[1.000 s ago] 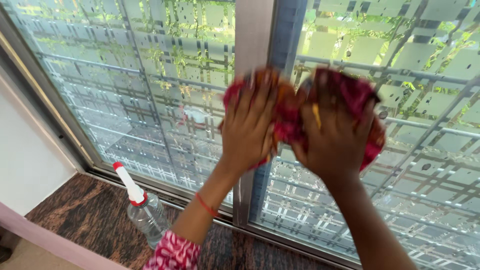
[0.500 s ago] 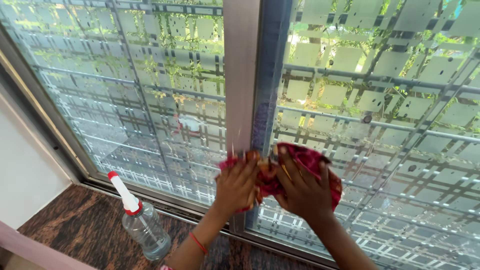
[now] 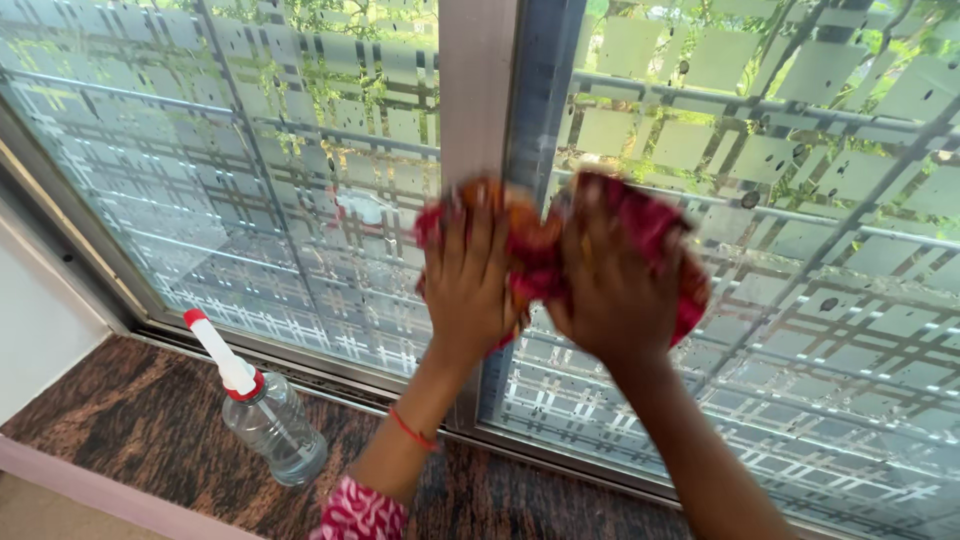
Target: The person wipes a large glass window using a patterned cloth. They move the cloth across the surface in broad strokes, covering multiple sections of the window. A spray bottle is visible on the windowsill, but the person does not use it during the clip.
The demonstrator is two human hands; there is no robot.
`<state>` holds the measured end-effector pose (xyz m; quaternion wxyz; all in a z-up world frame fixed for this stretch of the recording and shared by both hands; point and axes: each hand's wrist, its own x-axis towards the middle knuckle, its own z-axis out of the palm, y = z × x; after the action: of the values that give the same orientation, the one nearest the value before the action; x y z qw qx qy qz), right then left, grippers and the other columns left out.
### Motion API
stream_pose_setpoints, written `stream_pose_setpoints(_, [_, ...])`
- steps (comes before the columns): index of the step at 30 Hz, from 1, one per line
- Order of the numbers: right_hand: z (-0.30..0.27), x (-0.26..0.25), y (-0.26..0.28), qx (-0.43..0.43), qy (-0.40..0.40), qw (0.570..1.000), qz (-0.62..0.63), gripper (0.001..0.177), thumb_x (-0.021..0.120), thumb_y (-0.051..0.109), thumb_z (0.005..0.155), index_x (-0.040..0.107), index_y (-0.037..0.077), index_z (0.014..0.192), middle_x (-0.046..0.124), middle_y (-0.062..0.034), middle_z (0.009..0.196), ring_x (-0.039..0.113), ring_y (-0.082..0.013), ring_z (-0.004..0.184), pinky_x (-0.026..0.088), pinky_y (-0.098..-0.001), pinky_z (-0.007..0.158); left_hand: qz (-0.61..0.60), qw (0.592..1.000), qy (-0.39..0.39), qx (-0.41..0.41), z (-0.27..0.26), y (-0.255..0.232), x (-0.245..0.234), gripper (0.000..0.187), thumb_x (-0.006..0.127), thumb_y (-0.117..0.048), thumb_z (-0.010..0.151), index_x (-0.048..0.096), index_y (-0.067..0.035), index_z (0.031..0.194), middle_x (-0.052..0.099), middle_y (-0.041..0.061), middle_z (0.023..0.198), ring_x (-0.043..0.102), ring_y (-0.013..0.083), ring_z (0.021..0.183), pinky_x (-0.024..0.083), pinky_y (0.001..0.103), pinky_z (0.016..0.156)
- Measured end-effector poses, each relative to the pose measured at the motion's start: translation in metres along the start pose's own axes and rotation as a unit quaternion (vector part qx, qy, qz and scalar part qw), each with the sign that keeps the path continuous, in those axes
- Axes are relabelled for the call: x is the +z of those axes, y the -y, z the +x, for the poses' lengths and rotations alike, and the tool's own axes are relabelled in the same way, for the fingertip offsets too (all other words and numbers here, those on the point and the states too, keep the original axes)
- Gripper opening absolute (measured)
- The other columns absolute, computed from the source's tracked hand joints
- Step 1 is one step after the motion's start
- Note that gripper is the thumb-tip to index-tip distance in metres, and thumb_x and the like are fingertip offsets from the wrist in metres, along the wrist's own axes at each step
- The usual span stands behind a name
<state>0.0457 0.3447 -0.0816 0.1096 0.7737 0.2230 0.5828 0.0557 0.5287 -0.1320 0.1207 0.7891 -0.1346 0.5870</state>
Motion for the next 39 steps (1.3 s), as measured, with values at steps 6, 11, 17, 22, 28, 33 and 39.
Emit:
stream_pose_setpoints(6, [-0.119, 0.038, 0.052, -0.005, 0.029, 0.997, 0.069, 0.059, 0.058, 0.05, 0.09, 0.065, 0.021, 0.141, 0.053, -0.0028, 0.156, 0.065, -0.0177, 0.121, 0.023, -0.0645, 0.117, 0.004, 1.0, 0.017, -0.005, -0.154, 0.017, 0.062, 0.068, 0.038, -0.051, 0.105, 0.058, 0.002, 0.142, 0.043, 0.022, 0.159, 0.033, 0.0462, 0.151, 0.023, 0.064, 0.122])
stream_pose_setpoints(11, [-0.189, 0.064, 0.087, -0.003, 0.081, 0.991, 0.103, 0.06, 0.059, 0.053, 0.09, 0.062, 0.02, 0.14, 0.053, -0.0037, 0.155, 0.062, -0.0155, 0.119, 0.022, -0.0673, 0.111, 0.001, 1.0, 0.009, -0.022, -0.246, 0.023, 0.096, 0.071, 0.035, -0.05, 0.104, 0.06, 0.01, 0.133, 0.049, 0.026, 0.153, 0.039, 0.0489, 0.146, 0.026, 0.066, 0.121])
stream_pose_setpoints(17, [-0.23, 0.065, 0.111, 0.018, 0.16, 0.975, 0.155, 0.066, 0.063, 0.054, 0.086, 0.059, 0.02, 0.142, 0.049, -0.0016, 0.156, 0.063, -0.0147, 0.119, 0.028, -0.0671, 0.109, 0.021, 0.997, 0.069, -0.026, -0.306, 0.025, 0.107, 0.071, 0.043, -0.053, 0.096, 0.058, 0.008, 0.128, 0.049, 0.029, 0.146, 0.041, 0.0523, 0.139, 0.027, 0.07, 0.116])
stream_pose_setpoints(22, [-0.242, 0.059, 0.118, 0.02, 0.206, 0.962, 0.176, 0.064, 0.068, 0.051, 0.084, 0.058, 0.019, 0.139, 0.047, -0.0015, 0.155, 0.062, -0.0145, 0.116, 0.038, -0.0681, 0.101, 0.02, 0.988, 0.154, -0.002, -0.323, 0.025, 0.098, 0.066, 0.058, -0.05, 0.086, 0.06, 0.002, 0.126, 0.051, 0.024, 0.139, 0.041, 0.0494, 0.137, 0.028, 0.071, 0.112])
stream_pose_setpoints(28, [-0.258, 0.053, 0.118, 0.037, 0.273, 0.944, 0.181, 0.062, 0.067, 0.048, 0.085, 0.057, 0.022, 0.139, 0.047, -0.0001, 0.154, 0.06, -0.0151, 0.123, 0.039, -0.068, 0.099, 0.024, 0.973, 0.229, 0.003, -0.325, 0.019, 0.083, 0.065, 0.068, -0.042, 0.08, 0.063, 0.002, 0.126, 0.05, 0.026, 0.14, 0.04, 0.0499, 0.135, 0.03, 0.071, 0.11])
stream_pose_setpoints(33, [-0.269, 0.05, 0.098, 0.081, 0.315, 0.933, 0.152, 0.064, 0.066, 0.055, 0.084, 0.057, 0.023, 0.137, 0.051, -0.0047, 0.148, 0.061, -0.0179, 0.122, 0.036, -0.0755, 0.098, 0.027, 0.976, 0.214, 0.0, -0.314, 0.007, 0.075, 0.073, 0.069, -0.05, 0.083, 0.058, 0.002, 0.133, 0.048, 0.027, 0.142, 0.038, 0.0517, 0.136, 0.029, 0.072, 0.107])
stream_pose_setpoints(39, [-0.277, 0.059, 0.063, 0.155, 0.199, 0.961, 0.115, 0.078, 0.07, 0.07, 0.072, 0.06, 0.023, 0.134, 0.055, -0.0173, 0.146, 0.064, -0.0352, 0.106, 0.031, -0.0789, 0.102, 0.003, 0.991, 0.133, 0.025, -0.27, -0.028, 0.096, 0.077, 0.057, -0.056, 0.093, 0.053, -0.001, 0.147, 0.047, 0.024, 0.153, 0.041, 0.0449, 0.141, 0.036, 0.061, 0.1])
